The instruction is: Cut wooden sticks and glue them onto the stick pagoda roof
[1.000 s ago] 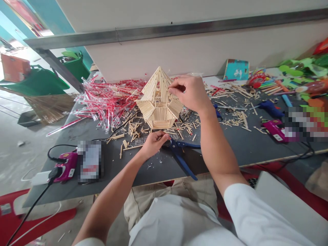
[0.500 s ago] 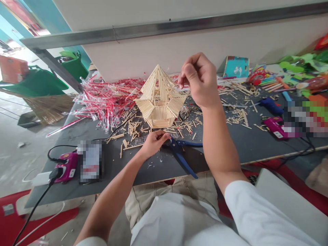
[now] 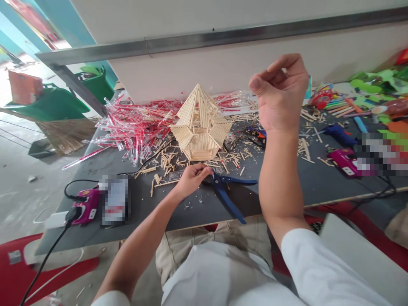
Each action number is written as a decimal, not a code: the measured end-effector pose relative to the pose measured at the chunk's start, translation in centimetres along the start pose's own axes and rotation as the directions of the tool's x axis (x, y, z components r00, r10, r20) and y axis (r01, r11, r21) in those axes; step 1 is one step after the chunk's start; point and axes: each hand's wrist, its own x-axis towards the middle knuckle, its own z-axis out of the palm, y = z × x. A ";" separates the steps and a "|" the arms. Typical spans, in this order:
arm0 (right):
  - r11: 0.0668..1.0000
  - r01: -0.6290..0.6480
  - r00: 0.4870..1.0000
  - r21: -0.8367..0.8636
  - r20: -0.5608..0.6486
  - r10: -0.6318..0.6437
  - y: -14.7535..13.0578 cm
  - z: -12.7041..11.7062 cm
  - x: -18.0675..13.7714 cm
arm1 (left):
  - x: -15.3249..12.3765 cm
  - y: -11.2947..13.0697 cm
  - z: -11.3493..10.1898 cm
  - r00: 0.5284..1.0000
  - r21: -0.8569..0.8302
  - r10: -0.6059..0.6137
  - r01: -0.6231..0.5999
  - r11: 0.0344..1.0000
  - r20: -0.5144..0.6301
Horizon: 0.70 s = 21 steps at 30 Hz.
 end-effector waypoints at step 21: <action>0.959 -0.146 0.980 -0.241 0.097 0.173 0.6 -6.0 0.6 | 0.0 10.1 -3.9 0.987 0.177 0.152 -0.141 0.974 -0.045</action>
